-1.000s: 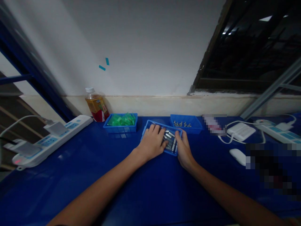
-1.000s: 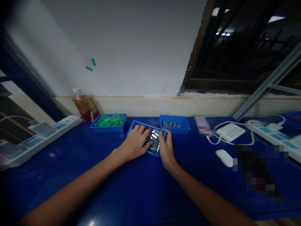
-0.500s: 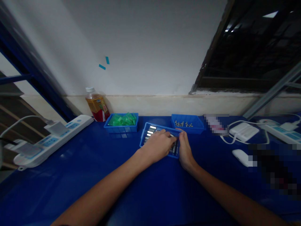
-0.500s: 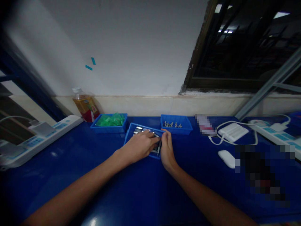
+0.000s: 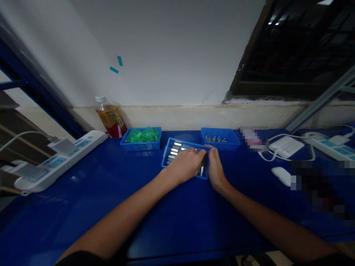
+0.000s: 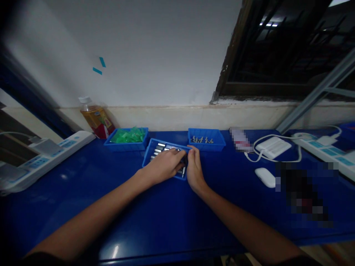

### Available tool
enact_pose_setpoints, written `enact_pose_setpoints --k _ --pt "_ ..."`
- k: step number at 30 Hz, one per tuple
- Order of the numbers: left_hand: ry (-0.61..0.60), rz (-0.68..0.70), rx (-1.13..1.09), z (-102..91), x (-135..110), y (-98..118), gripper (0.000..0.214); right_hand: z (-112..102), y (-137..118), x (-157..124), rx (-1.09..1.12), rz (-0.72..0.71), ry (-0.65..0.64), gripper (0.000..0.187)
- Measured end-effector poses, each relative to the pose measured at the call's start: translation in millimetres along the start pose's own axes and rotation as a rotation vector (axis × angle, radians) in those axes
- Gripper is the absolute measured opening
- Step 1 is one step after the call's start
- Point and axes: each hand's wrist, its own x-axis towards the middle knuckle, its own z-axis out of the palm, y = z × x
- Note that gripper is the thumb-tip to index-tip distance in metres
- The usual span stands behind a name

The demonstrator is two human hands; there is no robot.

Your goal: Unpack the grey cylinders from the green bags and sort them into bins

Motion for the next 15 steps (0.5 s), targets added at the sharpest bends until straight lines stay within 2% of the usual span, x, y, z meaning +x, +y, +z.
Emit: enact_pose_setpoints --k 8,15 --pt "0.062 0.038 -0.158 2.3 0.5 0.6 0.009 0.6 1.2 1.5 -0.017 -0.015 0.029 0.047" --pt "0.151 0.007 -0.317 0.4 2.9 -4.4 0.016 0.1 2.3 2.2 -0.021 -0.007 0.019 0.048"
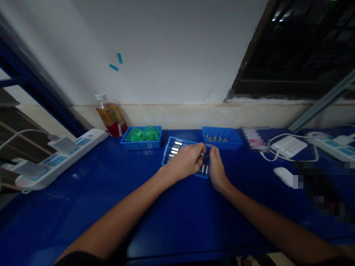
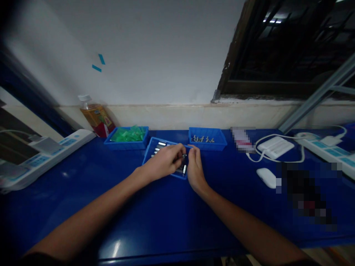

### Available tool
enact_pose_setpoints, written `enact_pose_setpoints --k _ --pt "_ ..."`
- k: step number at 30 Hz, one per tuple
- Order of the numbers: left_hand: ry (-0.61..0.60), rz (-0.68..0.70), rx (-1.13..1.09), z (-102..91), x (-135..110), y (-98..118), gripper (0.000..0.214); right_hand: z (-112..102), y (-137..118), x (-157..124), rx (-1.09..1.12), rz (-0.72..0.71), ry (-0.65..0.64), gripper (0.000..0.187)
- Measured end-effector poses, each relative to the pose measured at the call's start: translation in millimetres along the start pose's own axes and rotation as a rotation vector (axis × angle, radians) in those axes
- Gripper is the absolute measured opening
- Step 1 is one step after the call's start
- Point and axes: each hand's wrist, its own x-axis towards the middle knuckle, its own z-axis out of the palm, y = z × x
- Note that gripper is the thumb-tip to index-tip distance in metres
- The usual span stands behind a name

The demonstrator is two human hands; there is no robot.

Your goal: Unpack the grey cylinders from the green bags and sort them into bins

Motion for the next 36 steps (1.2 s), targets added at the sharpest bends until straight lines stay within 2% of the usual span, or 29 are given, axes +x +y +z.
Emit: enact_pose_setpoints --k 3,8,15,20,25,29,36 --pt "-0.021 -0.044 -0.020 -7.6 2 -5 0.024 0 1 1 0.011 0.023 0.007 0.049" --pt "-0.115 -0.103 0.071 -14.6 0 -9 0.022 1 0 1 0.047 0.082 -0.001 0.050" --pt "-0.181 0.018 0.119 -14.9 -6 -3 0.026 0 0 1 0.027 0.028 -0.009 0.046" --pt "-0.140 -0.032 0.312 -17.3 -9 1 0.029 1 1 1 0.052 0.034 -0.001 0.046" --pt "-0.151 0.002 0.385 -5.6 -10 4 0.046 2 0 1 0.035 -0.003 0.027 0.045" --pt "-0.143 -0.023 0.406 0.4 -7 8 0.037 3 0 1 0.020 -0.032 0.025 0.044" --pt "-0.140 -0.035 0.410 -0.6 -10 9 0.033 2 1 2 0.025 -0.040 0.010 0.043"
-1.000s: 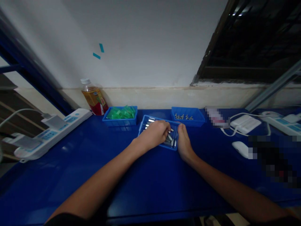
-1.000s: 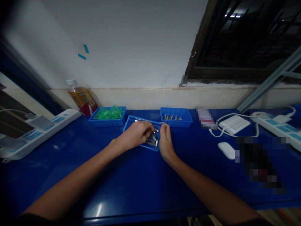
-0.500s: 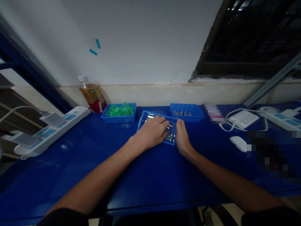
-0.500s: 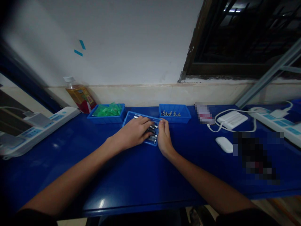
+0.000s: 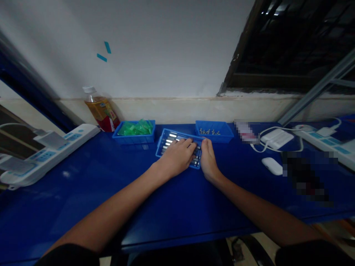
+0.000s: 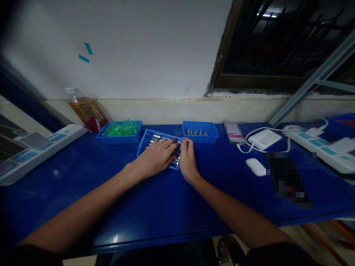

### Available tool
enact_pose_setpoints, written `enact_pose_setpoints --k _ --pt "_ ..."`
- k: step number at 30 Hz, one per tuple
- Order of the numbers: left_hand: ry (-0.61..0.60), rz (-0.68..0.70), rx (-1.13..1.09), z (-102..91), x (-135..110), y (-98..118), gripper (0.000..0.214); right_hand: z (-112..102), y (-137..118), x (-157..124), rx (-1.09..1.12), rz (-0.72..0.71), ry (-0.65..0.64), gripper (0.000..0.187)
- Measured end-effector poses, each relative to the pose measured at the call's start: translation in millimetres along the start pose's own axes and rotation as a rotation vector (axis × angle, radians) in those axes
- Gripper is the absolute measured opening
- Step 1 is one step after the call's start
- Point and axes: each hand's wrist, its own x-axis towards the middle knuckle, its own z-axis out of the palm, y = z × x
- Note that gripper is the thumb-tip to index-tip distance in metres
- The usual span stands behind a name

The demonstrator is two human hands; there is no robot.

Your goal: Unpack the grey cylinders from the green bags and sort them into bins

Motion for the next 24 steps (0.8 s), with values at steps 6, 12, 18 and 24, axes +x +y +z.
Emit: enact_pose_setpoints --k 6,12,18,24 --pt "-0.008 -0.055 0.047 -7.8 -3 -6 0.025 0 -1 0 0.018 0.059 -0.008 0.043" --pt "-0.003 -0.063 0.040 -7.4 -7 -16 0.027 -1 -2 0 0.034 0.102 -0.013 0.044" --pt "0.002 0.054 -0.035 -0.5 -6 -17 0.040 -1 -3 0 -0.004 0.079 -0.018 0.046" --pt "-0.005 0.118 -0.082 1.4 -4 -21 0.035 -1 -7 0 -0.018 0.062 -0.026 0.048"
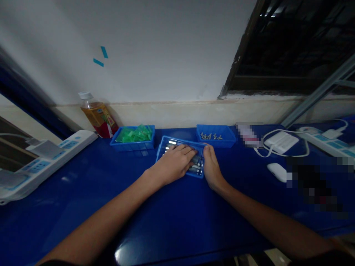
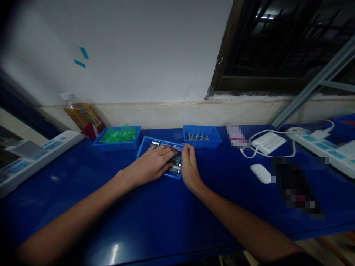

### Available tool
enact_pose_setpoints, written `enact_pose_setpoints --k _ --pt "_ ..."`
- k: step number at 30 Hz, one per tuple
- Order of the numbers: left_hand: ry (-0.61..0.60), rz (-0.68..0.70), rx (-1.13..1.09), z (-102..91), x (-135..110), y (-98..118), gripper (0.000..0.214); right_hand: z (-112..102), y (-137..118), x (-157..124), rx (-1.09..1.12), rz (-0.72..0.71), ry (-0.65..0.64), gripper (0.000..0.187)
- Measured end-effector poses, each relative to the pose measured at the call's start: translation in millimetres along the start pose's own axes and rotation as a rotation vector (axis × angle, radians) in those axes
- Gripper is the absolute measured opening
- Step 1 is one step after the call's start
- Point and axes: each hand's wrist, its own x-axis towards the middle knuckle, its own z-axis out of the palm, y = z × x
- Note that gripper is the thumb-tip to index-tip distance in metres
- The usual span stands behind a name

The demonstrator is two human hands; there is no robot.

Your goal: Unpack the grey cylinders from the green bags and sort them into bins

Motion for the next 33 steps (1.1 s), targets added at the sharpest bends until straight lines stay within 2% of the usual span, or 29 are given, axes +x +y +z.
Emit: enact_pose_setpoints --k 5,12,17,25,28,33 --pt "0.002 -0.003 0.020 -3.8 -1 1 0.029 -1 0 0 -0.017 0.010 -0.008 0.049" --pt "-0.027 -0.105 0.058 -12.6 -1 11 0.027 0 1 0 0.010 0.056 -0.013 0.048" --pt "-0.004 -0.118 0.074 -14.8 -2 13 0.028 -1 2 0 0.006 0.042 -0.021 0.046" --pt "-0.046 -0.083 0.013 -14.9 -2 11 0.028 -1 1 1 -0.007 0.043 -0.025 0.049" --pt "-0.030 -0.077 0.016 -19.4 -2 9 0.027 -2 1 1 -0.028 0.004 -0.031 0.048" --pt "-0.007 -0.100 -0.014 -25.1 -3 7 0.033 -4 2 2 -0.095 -0.139 -0.054 0.044"
